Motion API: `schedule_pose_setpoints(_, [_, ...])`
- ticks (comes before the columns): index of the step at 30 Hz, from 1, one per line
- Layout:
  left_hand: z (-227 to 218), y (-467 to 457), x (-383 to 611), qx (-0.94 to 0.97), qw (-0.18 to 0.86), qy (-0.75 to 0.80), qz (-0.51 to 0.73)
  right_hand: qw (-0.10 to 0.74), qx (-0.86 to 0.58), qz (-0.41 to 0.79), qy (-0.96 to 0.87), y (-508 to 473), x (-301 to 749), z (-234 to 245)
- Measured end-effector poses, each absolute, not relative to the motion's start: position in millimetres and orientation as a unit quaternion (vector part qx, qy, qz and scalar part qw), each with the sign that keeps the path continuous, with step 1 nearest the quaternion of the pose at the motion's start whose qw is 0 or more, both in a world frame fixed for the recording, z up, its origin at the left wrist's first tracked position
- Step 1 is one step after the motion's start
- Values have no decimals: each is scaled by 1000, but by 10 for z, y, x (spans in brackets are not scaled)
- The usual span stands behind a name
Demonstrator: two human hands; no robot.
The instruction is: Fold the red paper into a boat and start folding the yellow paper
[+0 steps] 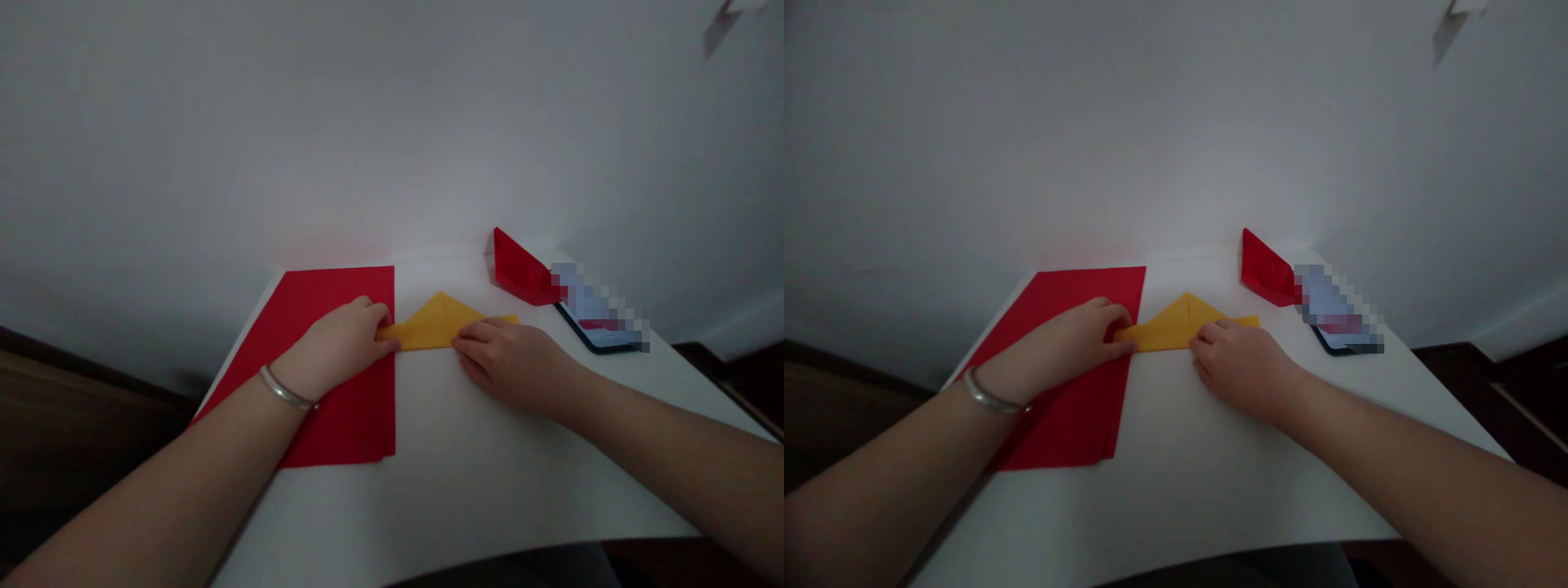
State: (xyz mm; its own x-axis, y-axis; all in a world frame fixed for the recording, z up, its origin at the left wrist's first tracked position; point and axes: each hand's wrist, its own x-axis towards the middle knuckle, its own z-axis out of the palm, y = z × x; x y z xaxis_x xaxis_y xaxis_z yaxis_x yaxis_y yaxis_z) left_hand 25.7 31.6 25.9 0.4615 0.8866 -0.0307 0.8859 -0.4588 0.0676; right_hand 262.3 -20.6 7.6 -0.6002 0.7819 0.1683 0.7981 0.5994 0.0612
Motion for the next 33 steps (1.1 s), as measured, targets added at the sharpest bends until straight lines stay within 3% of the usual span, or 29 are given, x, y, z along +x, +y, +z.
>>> schedule_pose_setpoints(4, [197,393,263,850,118,513,34,109,-424,-80,-896,-165,2626,52])
schedule_pose_setpoints(9, [228,279,326,871,105,476,66,157,-467,-17,-870,-96,2631,12])
schedule_pose_setpoints(20, [230,206,375,850,80,513,90,151,-519,25,-841,-19,2691,36])
schedule_pose_setpoints(25, [226,198,361,885,45,461,49,97,-519,36,-848,9,2683,105])
schedule_pose_setpoints(33, [255,199,402,888,84,451,32,70,-504,106,-854,12,2606,193])
